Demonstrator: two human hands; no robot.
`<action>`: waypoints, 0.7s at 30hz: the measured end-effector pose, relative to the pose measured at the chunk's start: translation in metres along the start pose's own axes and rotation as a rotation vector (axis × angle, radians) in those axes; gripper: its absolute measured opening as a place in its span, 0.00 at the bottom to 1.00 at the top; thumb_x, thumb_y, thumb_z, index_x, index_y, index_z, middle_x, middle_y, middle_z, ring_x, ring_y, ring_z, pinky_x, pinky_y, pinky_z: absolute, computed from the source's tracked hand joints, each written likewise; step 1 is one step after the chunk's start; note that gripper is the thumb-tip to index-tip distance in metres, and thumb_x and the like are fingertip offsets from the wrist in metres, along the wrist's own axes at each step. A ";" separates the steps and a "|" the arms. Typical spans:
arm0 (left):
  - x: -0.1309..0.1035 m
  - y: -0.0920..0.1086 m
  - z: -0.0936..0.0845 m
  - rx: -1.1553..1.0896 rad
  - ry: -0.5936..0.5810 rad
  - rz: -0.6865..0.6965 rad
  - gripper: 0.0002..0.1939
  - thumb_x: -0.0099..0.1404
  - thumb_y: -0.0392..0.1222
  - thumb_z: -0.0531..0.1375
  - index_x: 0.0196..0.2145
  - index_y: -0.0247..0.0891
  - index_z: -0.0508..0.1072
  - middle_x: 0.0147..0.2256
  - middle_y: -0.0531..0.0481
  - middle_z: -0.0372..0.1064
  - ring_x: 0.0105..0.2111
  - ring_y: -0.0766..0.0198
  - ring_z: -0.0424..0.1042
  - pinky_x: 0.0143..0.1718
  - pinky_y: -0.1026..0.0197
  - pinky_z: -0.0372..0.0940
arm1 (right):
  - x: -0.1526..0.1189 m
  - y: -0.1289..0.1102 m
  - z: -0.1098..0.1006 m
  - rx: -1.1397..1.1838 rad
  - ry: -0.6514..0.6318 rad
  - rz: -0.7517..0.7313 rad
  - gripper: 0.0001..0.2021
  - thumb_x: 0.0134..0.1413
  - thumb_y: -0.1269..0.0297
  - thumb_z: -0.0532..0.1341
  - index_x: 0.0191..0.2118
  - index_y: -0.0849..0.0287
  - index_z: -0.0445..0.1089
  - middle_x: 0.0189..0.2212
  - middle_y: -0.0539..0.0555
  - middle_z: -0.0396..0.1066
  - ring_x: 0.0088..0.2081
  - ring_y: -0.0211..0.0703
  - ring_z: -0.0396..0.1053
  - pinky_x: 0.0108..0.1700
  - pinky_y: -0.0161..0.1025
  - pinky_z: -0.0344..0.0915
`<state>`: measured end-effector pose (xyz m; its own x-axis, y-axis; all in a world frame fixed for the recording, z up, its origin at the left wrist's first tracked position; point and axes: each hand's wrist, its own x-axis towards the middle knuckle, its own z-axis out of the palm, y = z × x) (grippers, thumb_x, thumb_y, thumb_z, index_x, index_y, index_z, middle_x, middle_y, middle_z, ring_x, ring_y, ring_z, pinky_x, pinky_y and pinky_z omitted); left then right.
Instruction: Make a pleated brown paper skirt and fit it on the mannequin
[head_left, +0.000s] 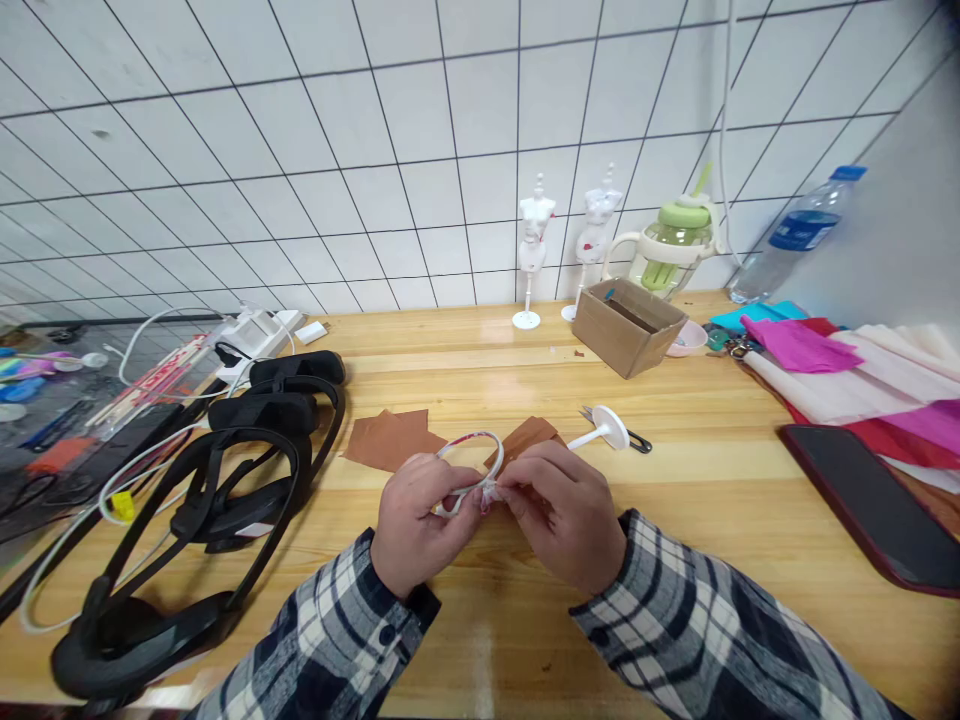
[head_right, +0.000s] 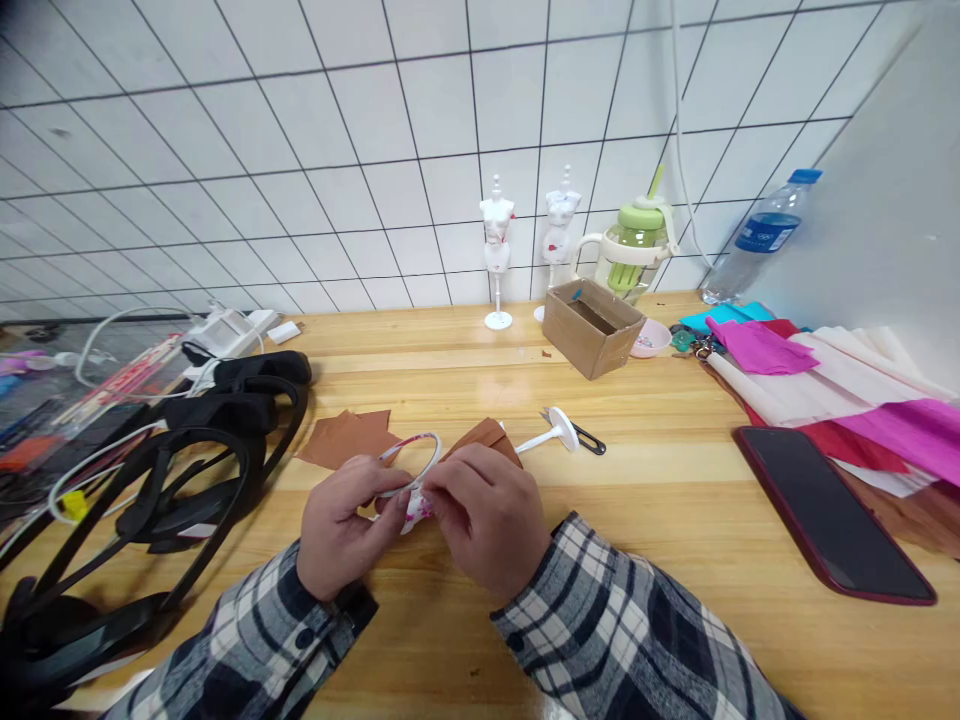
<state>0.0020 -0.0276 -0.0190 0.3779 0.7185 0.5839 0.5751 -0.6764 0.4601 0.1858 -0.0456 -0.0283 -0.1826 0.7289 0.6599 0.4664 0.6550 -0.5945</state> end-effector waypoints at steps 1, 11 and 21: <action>0.000 0.001 0.000 -0.009 0.004 -0.022 0.06 0.62 0.38 0.59 0.29 0.37 0.75 0.18 0.54 0.64 0.21 0.67 0.62 0.25 0.63 0.58 | -0.001 0.000 0.000 0.002 -0.011 -0.031 0.04 0.59 0.71 0.58 0.35 0.57 0.68 0.31 0.52 0.70 0.34 0.39 0.67 0.37 0.37 0.64; -0.004 -0.036 -0.009 -0.136 0.445 -0.382 0.08 0.63 0.41 0.58 0.28 0.37 0.73 0.23 0.54 0.69 0.23 0.67 0.67 0.25 0.65 0.62 | -0.005 -0.007 -0.002 0.025 0.028 -0.190 0.05 0.58 0.74 0.56 0.35 0.58 0.68 0.31 0.53 0.71 0.30 0.39 0.64 0.33 0.37 0.62; 0.004 -0.090 -0.020 0.429 -0.186 -0.246 0.17 0.65 0.50 0.58 0.45 0.39 0.77 0.41 0.43 0.75 0.42 0.52 0.71 0.48 0.49 0.63 | -0.001 -0.003 -0.002 0.068 -0.008 -0.052 0.03 0.58 0.73 0.58 0.35 0.58 0.67 0.32 0.53 0.70 0.36 0.40 0.67 0.39 0.38 0.64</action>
<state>-0.0624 0.0327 -0.0445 0.2941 0.8906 0.3470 0.8936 -0.3850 0.2307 0.1868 -0.0486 -0.0265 -0.2121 0.6951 0.6870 0.3965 0.7037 -0.5895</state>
